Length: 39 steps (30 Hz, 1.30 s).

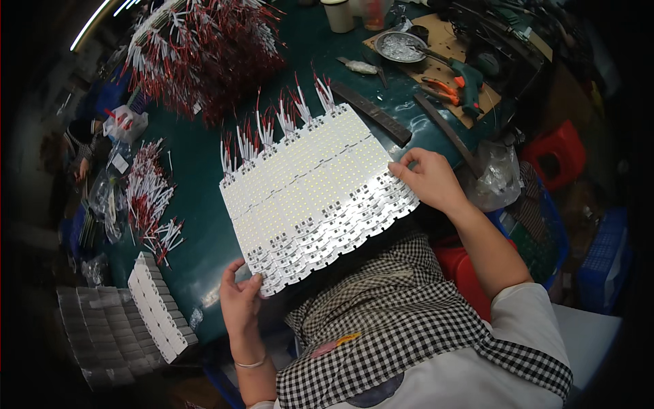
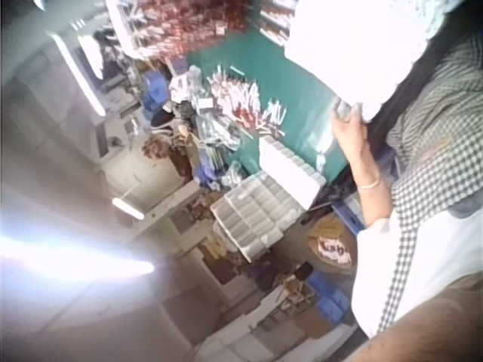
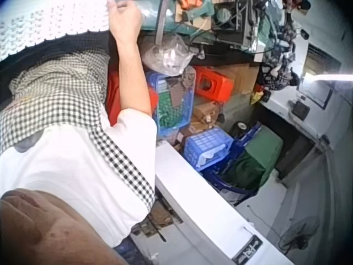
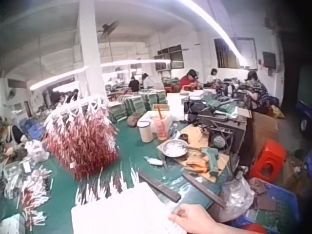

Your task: The person solders wires onto an array of small LED circuit boards with a soldering iron.

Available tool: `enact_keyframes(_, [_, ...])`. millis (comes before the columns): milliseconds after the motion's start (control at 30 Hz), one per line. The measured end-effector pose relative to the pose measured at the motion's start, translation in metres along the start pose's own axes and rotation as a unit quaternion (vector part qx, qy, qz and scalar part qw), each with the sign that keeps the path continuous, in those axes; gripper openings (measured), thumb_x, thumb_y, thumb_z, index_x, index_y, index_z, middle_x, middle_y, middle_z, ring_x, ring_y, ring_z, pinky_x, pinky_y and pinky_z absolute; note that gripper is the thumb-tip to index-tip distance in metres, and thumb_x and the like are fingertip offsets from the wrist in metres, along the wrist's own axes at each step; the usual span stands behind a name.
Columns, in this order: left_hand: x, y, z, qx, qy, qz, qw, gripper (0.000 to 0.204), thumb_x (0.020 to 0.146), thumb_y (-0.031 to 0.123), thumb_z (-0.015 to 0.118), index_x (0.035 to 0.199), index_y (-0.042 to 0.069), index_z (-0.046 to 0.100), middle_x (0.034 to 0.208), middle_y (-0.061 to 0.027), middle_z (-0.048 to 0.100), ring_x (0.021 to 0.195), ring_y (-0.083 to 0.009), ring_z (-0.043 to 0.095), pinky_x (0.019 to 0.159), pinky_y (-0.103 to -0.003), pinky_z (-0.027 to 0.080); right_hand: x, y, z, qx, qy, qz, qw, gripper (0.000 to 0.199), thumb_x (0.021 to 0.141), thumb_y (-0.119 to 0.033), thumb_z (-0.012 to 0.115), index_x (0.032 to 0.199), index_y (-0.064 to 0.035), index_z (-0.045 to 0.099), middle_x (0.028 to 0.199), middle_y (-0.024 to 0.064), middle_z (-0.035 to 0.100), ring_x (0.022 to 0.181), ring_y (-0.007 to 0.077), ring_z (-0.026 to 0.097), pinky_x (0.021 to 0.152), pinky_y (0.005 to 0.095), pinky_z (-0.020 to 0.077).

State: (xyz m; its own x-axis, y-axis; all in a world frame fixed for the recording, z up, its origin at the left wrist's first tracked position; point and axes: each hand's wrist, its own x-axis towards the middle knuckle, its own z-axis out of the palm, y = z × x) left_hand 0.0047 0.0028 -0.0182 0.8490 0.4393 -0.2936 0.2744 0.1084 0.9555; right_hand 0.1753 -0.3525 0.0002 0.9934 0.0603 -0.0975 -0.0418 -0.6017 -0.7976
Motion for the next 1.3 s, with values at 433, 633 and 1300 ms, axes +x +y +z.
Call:
enact_keyframes(433, [0.033, 0.023, 0.006, 0.074, -0.095, 0.049, 0.992, 0.054, 0.083, 0.000, 0.067, 0.130, -0.011, 0.043, 0.069, -0.0041, 0.064, 0.054, -0.0071, 0.056, 0.050, -0.018, 0.043, 0.040, 0.007, 0.026, -0.068, 0.056, -0.111, 0.990, 0.053, 0.077, -0.050, 0.071, 0.064, -0.0007, 0.059, 0.061, 0.0174, 0.059, 0.056, 0.0326, 0.059, 0.054, 0.0414, 0.0449])
enact_keyframes(633, [0.035, 0.007, 0.003, 0.143, -0.081, 0.056, 0.985, 0.056, 0.084, -0.003, 0.064, 0.135, -0.011, 0.042, 0.065, 0.0003, 0.057, 0.055, -0.0054, 0.052, 0.051, -0.020, 0.042, 0.027, 0.005, 0.031, -0.218, 0.071, -0.186, 0.956, 0.053, 0.085, -0.050, 0.062, 0.070, 0.0004, 0.058, 0.059, 0.0235, 0.059, 0.059, 0.0415, 0.062, 0.056, 0.0486, 0.0483])
enact_keyframes(1300, [0.007, 0.011, -0.003, 0.032, -0.041, -0.076, 0.996, 0.060, 0.085, 0.004, 0.067, 0.137, -0.003, 0.038, 0.065, -0.0069, 0.064, 0.041, -0.0062, 0.048, 0.036, -0.018, 0.028, -0.003, -0.013, 0.017, -0.191, 0.070, -0.081, 0.976, 0.041, 0.088, -0.043, 0.062, 0.086, -0.0018, 0.064, 0.059, 0.0177, 0.061, 0.057, 0.0333, 0.062, 0.056, 0.0419, 0.0465])
